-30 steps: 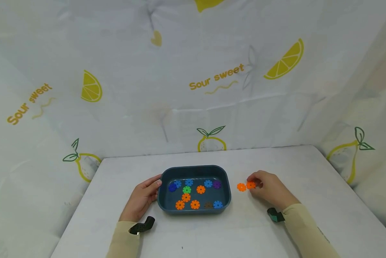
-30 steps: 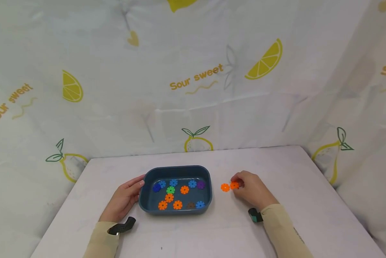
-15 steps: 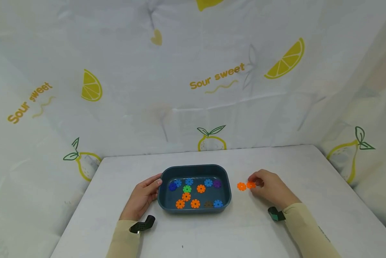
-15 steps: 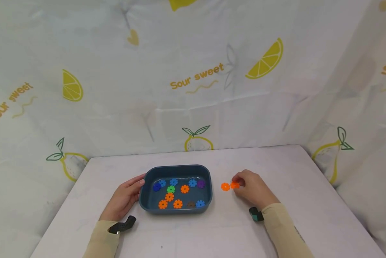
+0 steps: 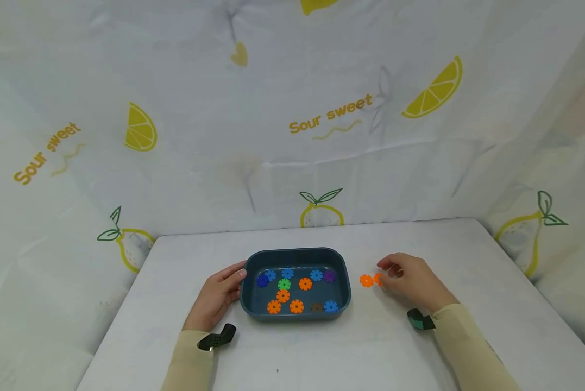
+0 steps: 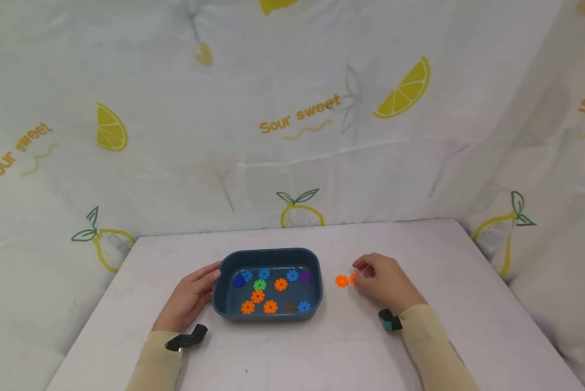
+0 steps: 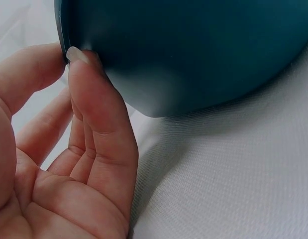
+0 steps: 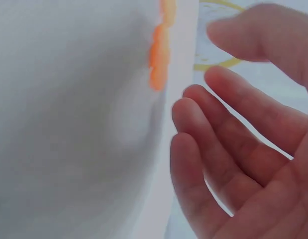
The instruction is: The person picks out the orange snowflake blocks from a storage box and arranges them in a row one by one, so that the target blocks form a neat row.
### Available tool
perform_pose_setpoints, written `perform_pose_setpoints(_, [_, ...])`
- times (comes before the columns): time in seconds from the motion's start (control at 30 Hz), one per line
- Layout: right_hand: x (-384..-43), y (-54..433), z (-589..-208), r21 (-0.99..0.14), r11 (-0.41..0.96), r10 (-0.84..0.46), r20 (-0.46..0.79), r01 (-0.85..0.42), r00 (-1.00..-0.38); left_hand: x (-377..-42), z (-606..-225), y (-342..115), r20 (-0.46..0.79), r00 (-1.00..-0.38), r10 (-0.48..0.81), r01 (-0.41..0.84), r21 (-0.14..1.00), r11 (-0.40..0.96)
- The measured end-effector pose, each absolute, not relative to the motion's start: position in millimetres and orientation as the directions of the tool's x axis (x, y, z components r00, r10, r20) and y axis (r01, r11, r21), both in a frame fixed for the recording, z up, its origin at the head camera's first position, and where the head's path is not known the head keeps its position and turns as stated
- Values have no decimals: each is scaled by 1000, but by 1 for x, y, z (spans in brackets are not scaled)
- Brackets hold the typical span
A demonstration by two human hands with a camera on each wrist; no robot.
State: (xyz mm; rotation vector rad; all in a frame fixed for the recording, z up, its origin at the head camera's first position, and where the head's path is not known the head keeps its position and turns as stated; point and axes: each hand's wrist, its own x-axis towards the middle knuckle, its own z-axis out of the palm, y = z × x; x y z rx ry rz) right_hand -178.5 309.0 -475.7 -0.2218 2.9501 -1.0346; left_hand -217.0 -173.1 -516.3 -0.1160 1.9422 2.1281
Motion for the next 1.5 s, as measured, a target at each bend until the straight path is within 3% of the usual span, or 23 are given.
perform_pose_setpoints(0.33, [-206, 256, -424, -533, 785, -283, 145, -316, -948, -221, -513, -175, -222, -967, 128, -233, 969, -82])
perform_pose_setpoints(0.63, [-225, 189, -392, -443, 780, -483, 20, -441, -875, -220, -516, -175, -222, -963, 155, -234, 971, -59])
perform_pose_setpoints(1.0, [-241, 120, -412, -259, 806, -588, -248, -532, -770, -222, -518, -179, -225, -964, 140, -237, 969, -74])
perform_pose_setpoints(1.5, [-241, 107, -430, -185, 826, -564, -281, -533, -776, -224, -517, -178, -230, -960, 161, -242, 968, -63])
